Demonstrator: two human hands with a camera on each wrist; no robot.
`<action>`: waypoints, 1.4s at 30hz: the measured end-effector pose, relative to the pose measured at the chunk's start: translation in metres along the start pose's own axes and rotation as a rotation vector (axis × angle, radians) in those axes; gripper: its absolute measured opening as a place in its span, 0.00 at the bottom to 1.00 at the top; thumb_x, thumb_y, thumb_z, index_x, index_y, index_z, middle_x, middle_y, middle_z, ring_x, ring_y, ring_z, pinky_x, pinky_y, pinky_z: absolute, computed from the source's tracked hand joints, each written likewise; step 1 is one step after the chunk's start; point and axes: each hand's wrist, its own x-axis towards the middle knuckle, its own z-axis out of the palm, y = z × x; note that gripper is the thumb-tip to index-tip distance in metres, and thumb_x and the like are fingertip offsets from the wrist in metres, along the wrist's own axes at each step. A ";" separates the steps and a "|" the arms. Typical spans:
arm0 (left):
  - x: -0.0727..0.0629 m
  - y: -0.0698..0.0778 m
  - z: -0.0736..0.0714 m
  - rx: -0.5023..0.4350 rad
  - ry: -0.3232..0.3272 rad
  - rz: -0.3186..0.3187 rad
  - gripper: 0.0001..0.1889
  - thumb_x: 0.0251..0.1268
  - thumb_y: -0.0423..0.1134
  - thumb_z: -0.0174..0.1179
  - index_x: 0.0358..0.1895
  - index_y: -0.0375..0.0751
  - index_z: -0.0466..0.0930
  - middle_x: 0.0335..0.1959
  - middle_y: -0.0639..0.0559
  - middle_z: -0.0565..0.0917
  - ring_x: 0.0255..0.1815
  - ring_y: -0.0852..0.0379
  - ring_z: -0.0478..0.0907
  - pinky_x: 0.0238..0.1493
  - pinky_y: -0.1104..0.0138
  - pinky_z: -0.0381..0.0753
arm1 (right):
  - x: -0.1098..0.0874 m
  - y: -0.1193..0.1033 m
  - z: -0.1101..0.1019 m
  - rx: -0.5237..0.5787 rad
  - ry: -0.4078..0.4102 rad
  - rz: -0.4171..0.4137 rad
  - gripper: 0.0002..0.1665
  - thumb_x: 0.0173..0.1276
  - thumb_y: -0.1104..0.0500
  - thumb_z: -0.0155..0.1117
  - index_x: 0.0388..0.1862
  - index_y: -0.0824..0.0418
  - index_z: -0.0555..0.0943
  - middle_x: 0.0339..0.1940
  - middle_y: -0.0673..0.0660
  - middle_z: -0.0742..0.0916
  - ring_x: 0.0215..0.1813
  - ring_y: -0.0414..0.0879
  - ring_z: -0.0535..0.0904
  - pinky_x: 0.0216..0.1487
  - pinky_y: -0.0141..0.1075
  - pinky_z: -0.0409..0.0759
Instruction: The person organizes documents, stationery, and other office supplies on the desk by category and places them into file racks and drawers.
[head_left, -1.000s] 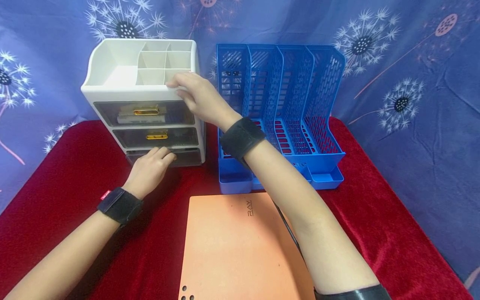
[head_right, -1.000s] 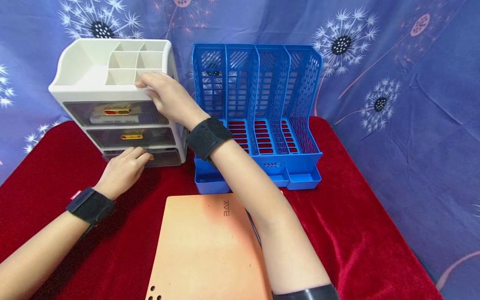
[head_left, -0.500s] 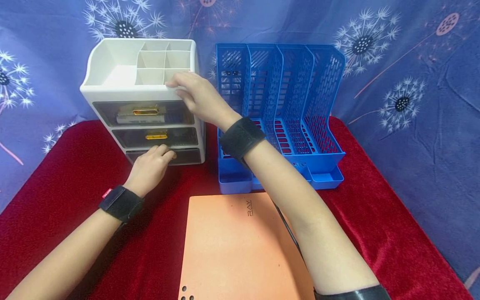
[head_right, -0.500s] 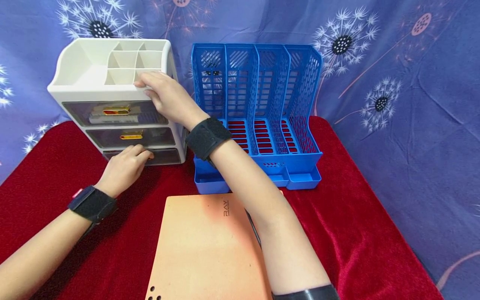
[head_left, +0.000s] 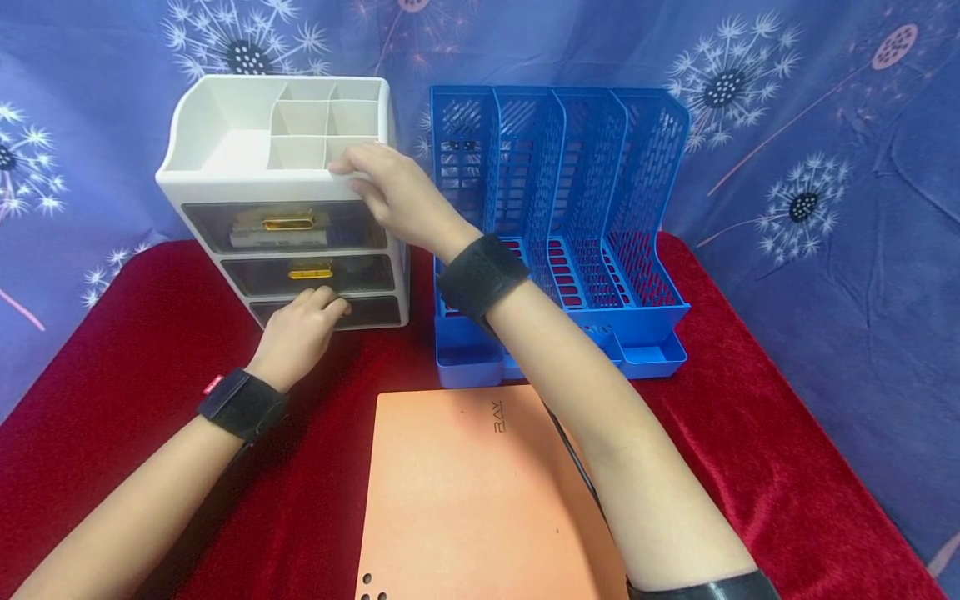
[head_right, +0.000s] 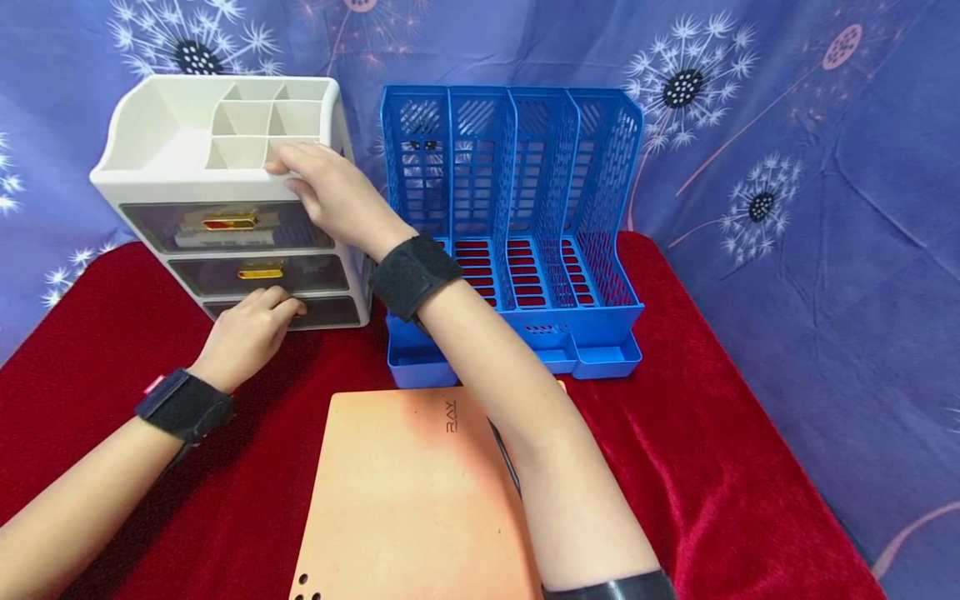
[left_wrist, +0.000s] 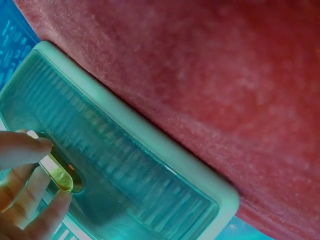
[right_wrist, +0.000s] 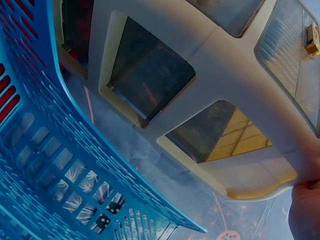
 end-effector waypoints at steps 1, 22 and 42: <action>0.000 0.000 -0.001 0.002 0.002 0.000 0.15 0.45 0.15 0.58 0.36 0.35 0.80 0.30 0.42 0.77 0.33 0.43 0.77 0.23 0.52 0.78 | 0.000 -0.001 0.000 0.000 0.001 -0.002 0.14 0.70 0.67 0.52 0.52 0.65 0.77 0.54 0.57 0.82 0.62 0.44 0.72 0.63 0.21 0.59; -0.014 0.011 -0.043 -0.065 0.067 -0.010 0.15 0.46 0.20 0.62 0.40 0.36 0.79 0.34 0.44 0.80 0.38 0.43 0.77 0.34 0.52 0.78 | 0.004 -0.016 -0.006 -0.017 0.011 -0.048 0.13 0.70 0.67 0.51 0.52 0.65 0.77 0.54 0.57 0.82 0.62 0.45 0.72 0.64 0.21 0.59; -0.032 0.047 -0.081 -0.155 0.121 -0.025 0.18 0.44 0.21 0.67 0.42 0.38 0.80 0.36 0.46 0.82 0.40 0.49 0.78 0.41 0.55 0.80 | -0.005 -0.006 0.004 0.010 0.057 -0.022 0.14 0.70 0.68 0.52 0.51 0.65 0.78 0.54 0.57 0.82 0.62 0.46 0.73 0.64 0.24 0.62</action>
